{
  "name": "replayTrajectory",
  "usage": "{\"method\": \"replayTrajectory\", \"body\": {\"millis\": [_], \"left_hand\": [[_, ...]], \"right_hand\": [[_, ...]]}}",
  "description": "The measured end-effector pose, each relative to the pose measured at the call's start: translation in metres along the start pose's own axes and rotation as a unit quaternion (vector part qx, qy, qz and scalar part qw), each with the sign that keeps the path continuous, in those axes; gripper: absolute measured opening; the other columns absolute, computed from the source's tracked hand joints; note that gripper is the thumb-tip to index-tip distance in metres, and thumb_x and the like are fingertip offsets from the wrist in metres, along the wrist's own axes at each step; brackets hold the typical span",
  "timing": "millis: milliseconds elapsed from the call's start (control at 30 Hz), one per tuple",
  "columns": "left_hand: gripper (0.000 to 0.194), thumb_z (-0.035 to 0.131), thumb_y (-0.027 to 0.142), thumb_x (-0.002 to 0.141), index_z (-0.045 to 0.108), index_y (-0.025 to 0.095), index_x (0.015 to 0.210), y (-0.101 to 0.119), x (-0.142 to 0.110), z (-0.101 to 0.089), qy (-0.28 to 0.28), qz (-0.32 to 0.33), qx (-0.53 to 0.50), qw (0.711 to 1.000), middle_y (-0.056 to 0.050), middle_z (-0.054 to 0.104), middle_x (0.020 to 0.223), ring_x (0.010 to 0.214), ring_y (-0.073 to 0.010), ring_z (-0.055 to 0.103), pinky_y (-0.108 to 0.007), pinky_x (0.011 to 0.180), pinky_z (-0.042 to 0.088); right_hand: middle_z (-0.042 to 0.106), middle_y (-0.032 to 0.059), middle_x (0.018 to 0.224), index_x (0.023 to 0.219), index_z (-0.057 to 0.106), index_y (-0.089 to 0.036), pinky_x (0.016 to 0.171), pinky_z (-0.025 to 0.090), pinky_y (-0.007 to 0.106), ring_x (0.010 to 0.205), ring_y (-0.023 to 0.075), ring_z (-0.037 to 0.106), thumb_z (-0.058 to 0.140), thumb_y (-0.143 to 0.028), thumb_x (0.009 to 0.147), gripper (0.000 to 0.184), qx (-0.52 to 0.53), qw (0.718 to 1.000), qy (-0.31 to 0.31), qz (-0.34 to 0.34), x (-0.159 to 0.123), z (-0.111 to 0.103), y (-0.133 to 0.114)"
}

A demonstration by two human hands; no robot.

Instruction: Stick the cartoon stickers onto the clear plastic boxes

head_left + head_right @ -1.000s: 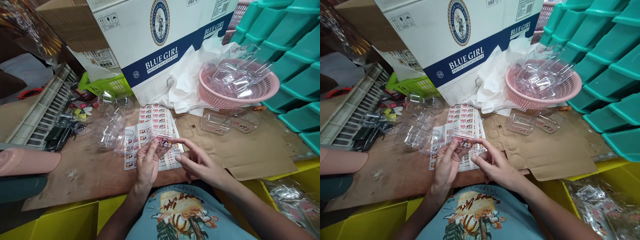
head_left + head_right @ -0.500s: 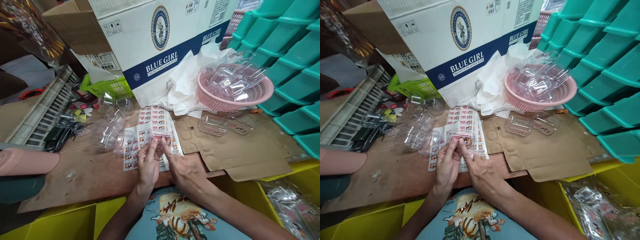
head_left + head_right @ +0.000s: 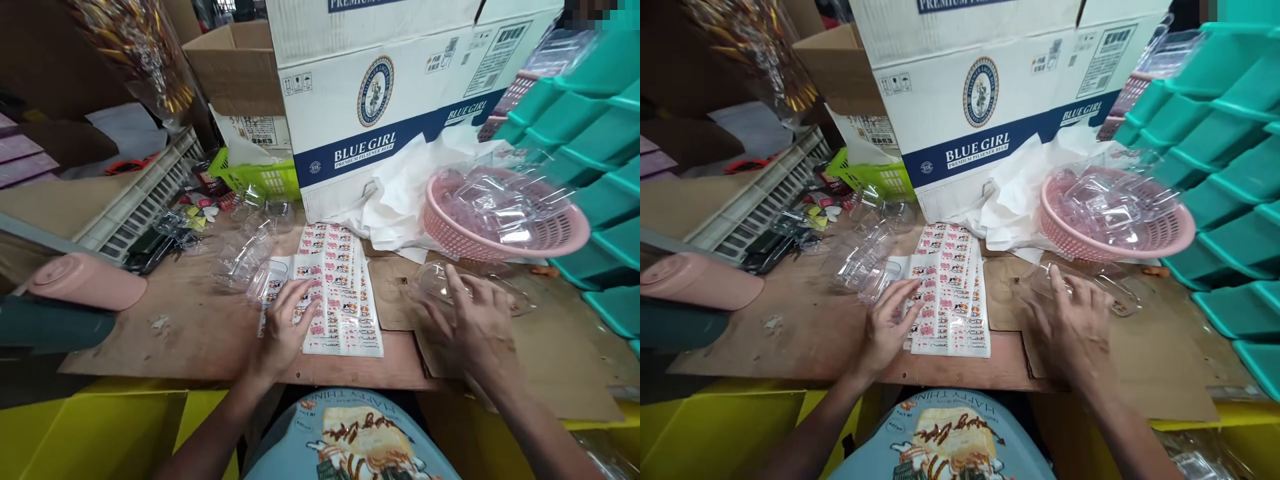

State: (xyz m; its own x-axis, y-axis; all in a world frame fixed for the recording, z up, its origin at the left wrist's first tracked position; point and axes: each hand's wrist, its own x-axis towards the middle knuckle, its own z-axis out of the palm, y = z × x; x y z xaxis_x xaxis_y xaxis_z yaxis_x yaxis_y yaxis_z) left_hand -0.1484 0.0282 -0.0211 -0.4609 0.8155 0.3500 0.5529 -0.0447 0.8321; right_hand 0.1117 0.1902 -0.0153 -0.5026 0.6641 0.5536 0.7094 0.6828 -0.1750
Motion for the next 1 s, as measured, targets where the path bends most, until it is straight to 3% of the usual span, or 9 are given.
{"method": "replayTrajectory", "body": {"millis": [67,167,300,433,533,633,767,867,1000], "left_hand": [[0.040,0.059,0.023,0.092,0.060,0.022,0.132,-0.017,-0.005,-0.004,-0.048,0.033,0.085,0.995,-0.012,0.062,0.131,0.124,-0.0249,0.059,-0.043,0.108,0.048],[0.041,0.050,0.022,0.097,0.054,0.020,0.137,-0.027,-0.014,0.010,-0.119,0.056,0.119,0.984,-0.015,0.056,0.139,0.135,-0.0264,0.051,-0.045,0.113,0.044],[0.039,0.042,0.018,0.099,0.053,0.019,0.136,-0.027,-0.021,0.029,-0.104,0.076,0.131,0.983,-0.015,0.053,0.141,0.138,-0.0260,0.047,-0.046,0.114,0.043],[0.041,0.040,0.016,0.098,0.050,0.019,0.138,-0.028,-0.019,0.024,-0.082,0.073,0.141,0.984,-0.014,0.054,0.139,0.135,-0.0242,0.050,-0.042,0.113,0.044],[0.044,0.040,0.016,0.098,0.047,0.020,0.141,-0.033,-0.017,0.019,-0.076,0.071,0.146,0.984,-0.014,0.052,0.141,0.138,-0.0240,0.047,-0.042,0.115,0.042],[0.045,0.040,0.016,0.098,0.046,0.020,0.142,-0.038,-0.018,0.021,-0.090,0.079,0.146,0.982,-0.014,0.051,0.142,0.139,-0.0244,0.046,-0.043,0.115,0.042],[0.046,0.044,0.017,0.097,0.044,0.023,0.143,-0.044,-0.020,0.023,-0.069,0.068,0.152,0.984,-0.014,0.047,0.146,0.141,-0.0271,0.043,-0.047,0.115,0.041],[0.052,0.046,0.017,0.096,0.039,0.025,0.147,-0.040,-0.019,0.016,-0.014,0.069,0.155,0.985,-0.014,0.040,0.152,0.145,-0.0283,0.036,-0.049,0.116,0.039],[0.063,0.056,0.017,0.091,0.036,0.025,0.150,-0.020,0.007,0.001,0.037,0.101,0.114,0.988,-0.014,0.033,0.158,0.150,-0.0292,0.025,-0.051,0.120,0.028]], "right_hand": [[0.054,0.0235,0.134,0.142,0.049,-0.014,0.103,0.037,0.062,0.127,0.0409,0.045,0.060,-0.038,0.093,0.056,0.014,0.999,-0.008,-0.048,0.010,0.004,-0.007],[0.060,0.0199,0.128,0.139,0.051,-0.013,0.105,0.039,0.053,0.127,0.0342,0.045,0.054,-0.033,0.096,0.047,0.130,0.982,-0.089,-0.109,0.044,0.023,-0.050],[0.061,0.0221,0.128,0.145,0.041,-0.010,0.103,0.033,0.063,0.128,0.0408,0.041,0.063,-0.033,0.089,0.064,0.138,0.944,-0.292,-0.075,0.099,0.072,-0.114],[0.068,0.0184,0.114,0.138,0.050,-0.012,0.094,0.041,0.057,0.112,0.0363,0.053,0.067,-0.020,0.082,0.059,0.138,0.927,-0.337,-0.088,0.118,0.107,-0.140],[0.058,0.0207,0.132,0.145,0.042,-0.015,0.098,0.039,0.057,0.122,0.0355,0.048,0.064,-0.022,0.085,0.064,0.139,0.930,-0.329,-0.089,0.117,0.115,-0.141],[0.052,0.0213,0.138,0.144,0.042,-0.014,0.102,0.035,0.064,0.129,0.0393,0.042,0.077,-0.034,0.077,0.078,0.137,0.929,-0.334,-0.084,0.118,0.121,-0.140],[0.066,0.0080,0.113,0.112,0.064,-0.015,0.093,0.049,0.047,0.106,0.0240,0.062,0.066,-0.037,0.091,0.030,0.160,0.921,-0.348,-0.075,0.126,0.122,-0.134],[0.069,0.0066,0.093,0.093,0.064,-0.012,0.076,0.050,0.032,0.083,0.0167,0.064,0.052,-0.022,0.097,0.017,0.199,0.922,-0.323,-0.078,0.129,0.105,-0.115],[0.064,0.0017,0.073,0.077,0.059,-0.015,0.061,0.042,0.025,0.065,0.0125,0.054,0.053,-0.017,0.091,0.016,0.256,0.903,-0.321,-0.129,0.135,0.063,-0.080]]}}
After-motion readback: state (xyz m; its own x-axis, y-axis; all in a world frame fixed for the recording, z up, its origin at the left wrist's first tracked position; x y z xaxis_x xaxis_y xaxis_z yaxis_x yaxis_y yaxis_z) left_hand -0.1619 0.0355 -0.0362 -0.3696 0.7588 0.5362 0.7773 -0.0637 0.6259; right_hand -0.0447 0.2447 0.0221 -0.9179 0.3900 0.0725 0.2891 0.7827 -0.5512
